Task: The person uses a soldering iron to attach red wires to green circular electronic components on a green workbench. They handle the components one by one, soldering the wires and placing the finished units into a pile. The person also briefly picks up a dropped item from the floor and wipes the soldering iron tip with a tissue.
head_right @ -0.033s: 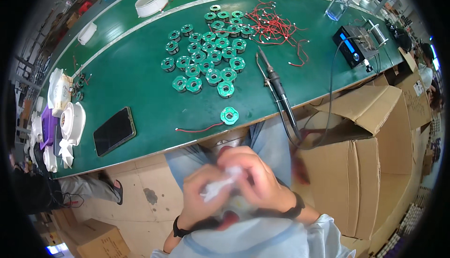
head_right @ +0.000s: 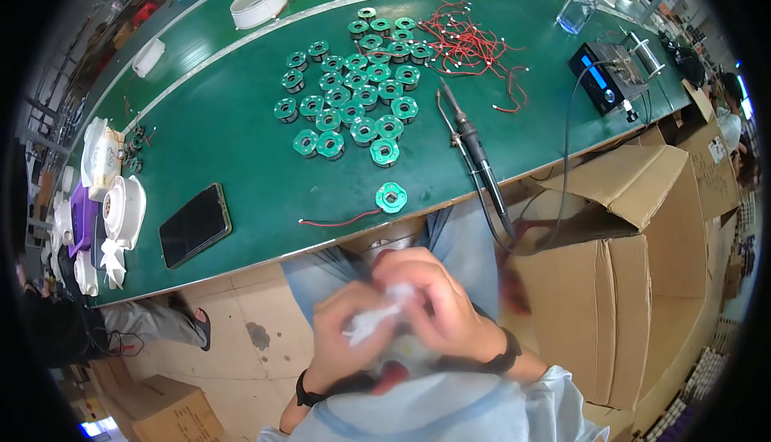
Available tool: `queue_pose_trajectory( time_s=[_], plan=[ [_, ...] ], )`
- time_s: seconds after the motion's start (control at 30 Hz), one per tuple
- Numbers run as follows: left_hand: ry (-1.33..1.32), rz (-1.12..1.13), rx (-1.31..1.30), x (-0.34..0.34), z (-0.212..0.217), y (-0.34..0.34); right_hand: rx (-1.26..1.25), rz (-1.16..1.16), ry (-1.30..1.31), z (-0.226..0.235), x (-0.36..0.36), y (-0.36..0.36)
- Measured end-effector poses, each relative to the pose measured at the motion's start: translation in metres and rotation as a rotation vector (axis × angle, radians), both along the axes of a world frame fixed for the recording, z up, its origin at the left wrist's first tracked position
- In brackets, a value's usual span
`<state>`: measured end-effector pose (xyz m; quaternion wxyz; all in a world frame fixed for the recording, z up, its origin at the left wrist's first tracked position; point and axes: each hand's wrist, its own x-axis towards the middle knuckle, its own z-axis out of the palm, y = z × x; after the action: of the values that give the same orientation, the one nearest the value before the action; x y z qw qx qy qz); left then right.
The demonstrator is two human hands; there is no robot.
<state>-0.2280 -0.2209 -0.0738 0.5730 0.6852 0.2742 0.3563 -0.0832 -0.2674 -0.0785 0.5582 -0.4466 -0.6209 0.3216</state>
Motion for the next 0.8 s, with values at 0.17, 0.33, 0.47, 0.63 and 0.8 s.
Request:
queue_pose_trajectory(
  time_s=[0.17, 0.33, 0.47, 0.63, 0.8],
  plan=[
    [0.067, 0.019, 0.051, 0.005, 0.000, 0.000, 0.016, -0.095, -0.014, -0.001, 0.000, -0.001],
    [0.147, 0.098, 0.333, 0.009, 0.009, 0.007, 0.008, -0.158, 0.037, 0.004, 0.015, 0.000],
    [0.240, 0.386, 0.563, -0.011, 0.031, 0.042, -0.010, -0.304, -0.219, 0.034, 0.063, 0.005],
    [0.434, 0.563, 0.698, -0.011, 0.039, 0.098, -0.204, -0.562, -0.425, 0.052, 0.116, 0.020],
    [0.631, 0.517, 0.723, 0.000, 0.021, 0.106, -0.300, -0.523, -0.673, 0.043, 0.126, 0.043]
  ],
)
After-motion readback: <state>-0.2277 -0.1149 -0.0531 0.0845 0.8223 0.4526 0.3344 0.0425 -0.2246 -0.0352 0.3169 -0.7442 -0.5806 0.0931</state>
